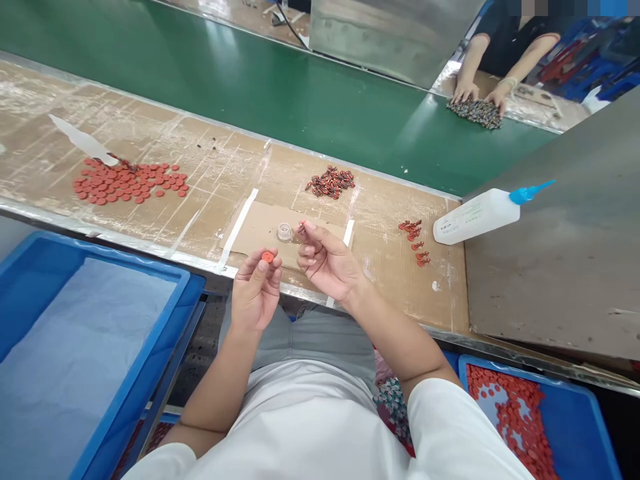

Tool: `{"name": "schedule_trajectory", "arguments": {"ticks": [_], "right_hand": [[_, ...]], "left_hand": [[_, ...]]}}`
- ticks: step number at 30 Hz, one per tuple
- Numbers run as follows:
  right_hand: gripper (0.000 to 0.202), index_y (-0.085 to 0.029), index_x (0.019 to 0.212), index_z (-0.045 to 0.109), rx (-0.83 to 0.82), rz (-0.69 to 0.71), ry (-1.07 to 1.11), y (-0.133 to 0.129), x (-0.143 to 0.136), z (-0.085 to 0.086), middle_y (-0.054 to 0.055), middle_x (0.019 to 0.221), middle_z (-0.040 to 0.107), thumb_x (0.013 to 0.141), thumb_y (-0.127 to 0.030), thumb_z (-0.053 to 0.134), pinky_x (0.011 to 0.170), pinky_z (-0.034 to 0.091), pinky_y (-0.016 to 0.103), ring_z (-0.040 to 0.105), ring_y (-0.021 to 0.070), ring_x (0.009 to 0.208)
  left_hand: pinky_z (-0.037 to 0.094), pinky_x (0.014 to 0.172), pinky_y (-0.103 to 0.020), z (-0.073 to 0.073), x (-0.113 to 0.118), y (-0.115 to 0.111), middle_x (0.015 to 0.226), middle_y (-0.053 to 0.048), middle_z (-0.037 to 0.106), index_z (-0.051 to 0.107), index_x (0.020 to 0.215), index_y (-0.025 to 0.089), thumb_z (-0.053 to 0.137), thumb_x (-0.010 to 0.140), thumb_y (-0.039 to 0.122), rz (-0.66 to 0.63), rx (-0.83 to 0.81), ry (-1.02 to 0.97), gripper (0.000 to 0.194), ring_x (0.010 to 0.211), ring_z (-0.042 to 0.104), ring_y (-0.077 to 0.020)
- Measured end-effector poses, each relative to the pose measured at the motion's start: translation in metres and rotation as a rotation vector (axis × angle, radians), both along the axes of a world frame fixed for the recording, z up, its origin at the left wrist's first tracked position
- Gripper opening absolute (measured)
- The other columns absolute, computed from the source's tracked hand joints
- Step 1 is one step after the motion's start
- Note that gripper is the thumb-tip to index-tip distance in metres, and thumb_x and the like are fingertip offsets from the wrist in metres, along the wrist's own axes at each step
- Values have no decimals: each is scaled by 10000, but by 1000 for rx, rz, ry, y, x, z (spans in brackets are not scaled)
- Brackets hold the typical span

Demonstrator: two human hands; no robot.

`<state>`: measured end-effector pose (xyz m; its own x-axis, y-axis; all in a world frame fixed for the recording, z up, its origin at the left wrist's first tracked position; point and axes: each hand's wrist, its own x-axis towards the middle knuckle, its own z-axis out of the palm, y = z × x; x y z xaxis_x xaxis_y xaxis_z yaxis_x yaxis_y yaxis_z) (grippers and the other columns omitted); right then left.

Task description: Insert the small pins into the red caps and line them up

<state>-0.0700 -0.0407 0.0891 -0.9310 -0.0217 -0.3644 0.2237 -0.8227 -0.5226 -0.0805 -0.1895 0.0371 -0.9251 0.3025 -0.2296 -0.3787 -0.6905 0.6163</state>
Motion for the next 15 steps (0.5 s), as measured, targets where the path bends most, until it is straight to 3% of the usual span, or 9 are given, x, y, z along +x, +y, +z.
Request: {"name": "schedule_trajectory", "arguments": {"ticks": [5,12,15], "right_hand": [[156,-259,819,711,78,-10,-9,-7,7,2,-87,833,726,696,-292,800,424,389,124,478,11,481],[178,-243,833,734,496,-196,154,-25,16,-3,-26,828,747,685,-293,818,456,439,138,568,32,508],[177,-240,842,744,603,-234,202,-32,20,-7,-10,803,754,686,-276,819,485,482,158,620,60,533]], "left_hand": [[564,714,-185,6,7,-1,976,-29,753,737,920,231,788,713,261,38,-41,37,215,803,717,-117],[562,804,-247,4,11,-2,988,-46,754,740,934,229,786,718,283,76,-80,63,227,875,719,-154],[566,821,-260,2,12,-1,973,-38,757,743,934,239,774,734,273,78,-54,87,205,890,718,-156]]}}
